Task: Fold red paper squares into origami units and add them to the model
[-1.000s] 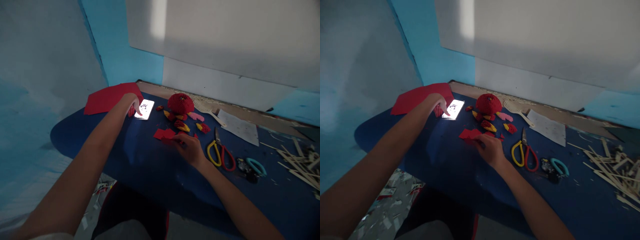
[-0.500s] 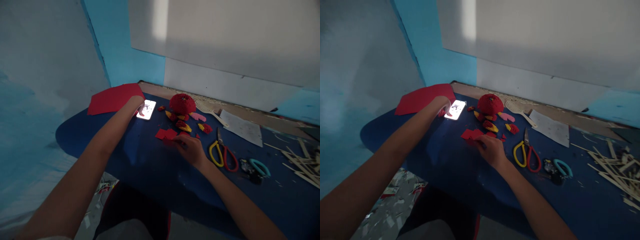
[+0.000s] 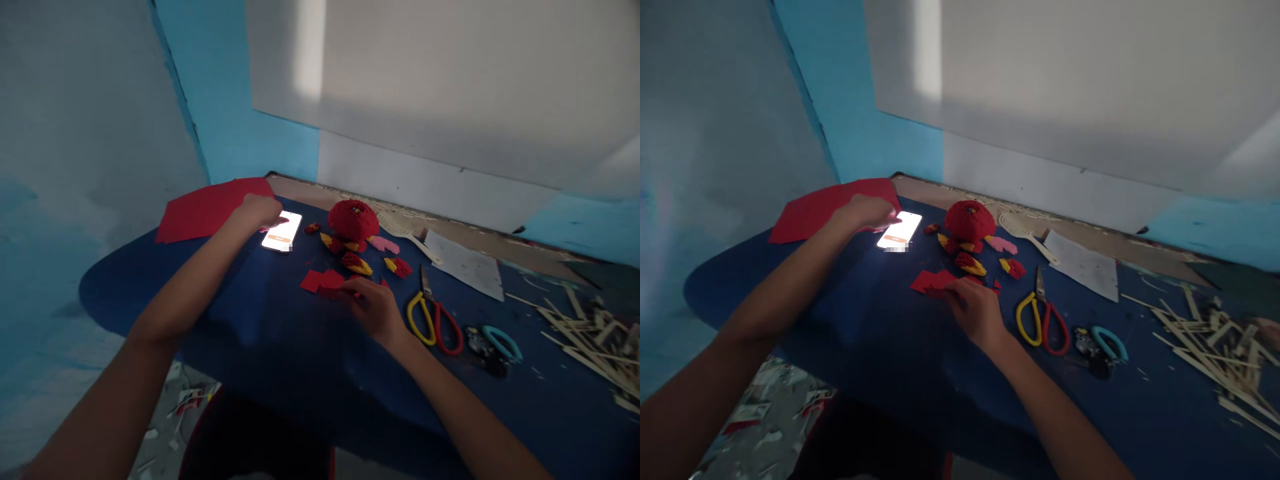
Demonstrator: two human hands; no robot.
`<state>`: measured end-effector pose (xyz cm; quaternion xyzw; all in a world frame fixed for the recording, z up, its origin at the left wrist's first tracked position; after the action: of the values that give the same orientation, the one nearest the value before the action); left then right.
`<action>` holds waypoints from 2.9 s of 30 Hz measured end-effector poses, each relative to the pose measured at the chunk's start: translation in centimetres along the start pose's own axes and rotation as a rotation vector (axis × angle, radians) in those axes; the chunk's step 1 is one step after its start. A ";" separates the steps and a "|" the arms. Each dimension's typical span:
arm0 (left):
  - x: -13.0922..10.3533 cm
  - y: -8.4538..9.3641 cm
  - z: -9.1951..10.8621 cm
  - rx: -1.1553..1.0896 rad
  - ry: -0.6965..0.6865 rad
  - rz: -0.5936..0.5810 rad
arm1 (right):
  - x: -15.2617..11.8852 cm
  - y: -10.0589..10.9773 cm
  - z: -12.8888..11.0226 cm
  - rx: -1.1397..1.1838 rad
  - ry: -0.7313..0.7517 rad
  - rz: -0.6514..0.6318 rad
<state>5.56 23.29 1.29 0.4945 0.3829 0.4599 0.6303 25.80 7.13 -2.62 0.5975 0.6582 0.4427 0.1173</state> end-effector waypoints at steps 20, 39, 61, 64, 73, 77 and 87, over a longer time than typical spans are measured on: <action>-7.2 -9.5 10.8 -1.028 -0.567 -0.187 | 0.0 0.9 -1.0 -0.018 0.134 0.007; -9.4 -8.2 11.7 -0.628 -0.797 0.014 | 0.4 0.9 2.3 0.443 -0.258 0.140; -9.9 -7.6 12.1 -0.739 -0.690 -0.033 | -0.3 1.4 3.6 0.584 -0.428 0.324; -9.9 -8.0 12.1 -0.742 -0.641 -0.061 | -0.4 1.9 2.6 0.455 -0.315 0.358; -10.8 -8.3 13.0 -0.687 -0.833 -0.107 | -1.2 1.6 -0.4 0.136 -0.060 0.273; -10.7 -8.2 13.0 -0.806 -0.805 -0.129 | -0.8 2.0 -0.3 0.197 -0.056 0.270; -9.2 -10.1 11.0 -1.400 -0.268 -0.266 | -1.0 2.1 -2.3 -0.205 0.297 0.237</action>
<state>15.35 10.63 -5.89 -0.0236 -0.0251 0.4521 0.8913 25.90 5.02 -0.18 0.5838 0.5450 0.6012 0.0263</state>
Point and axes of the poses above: each hand's wrist, its own x-axis towards the middle knuckle, its own y-axis out of the back of the hand, z = x × y, the point moved 8 cm from there along x, towards the middle knuckle, and after that the axes turned 8 degrees about -y, right-handed, at the moved point
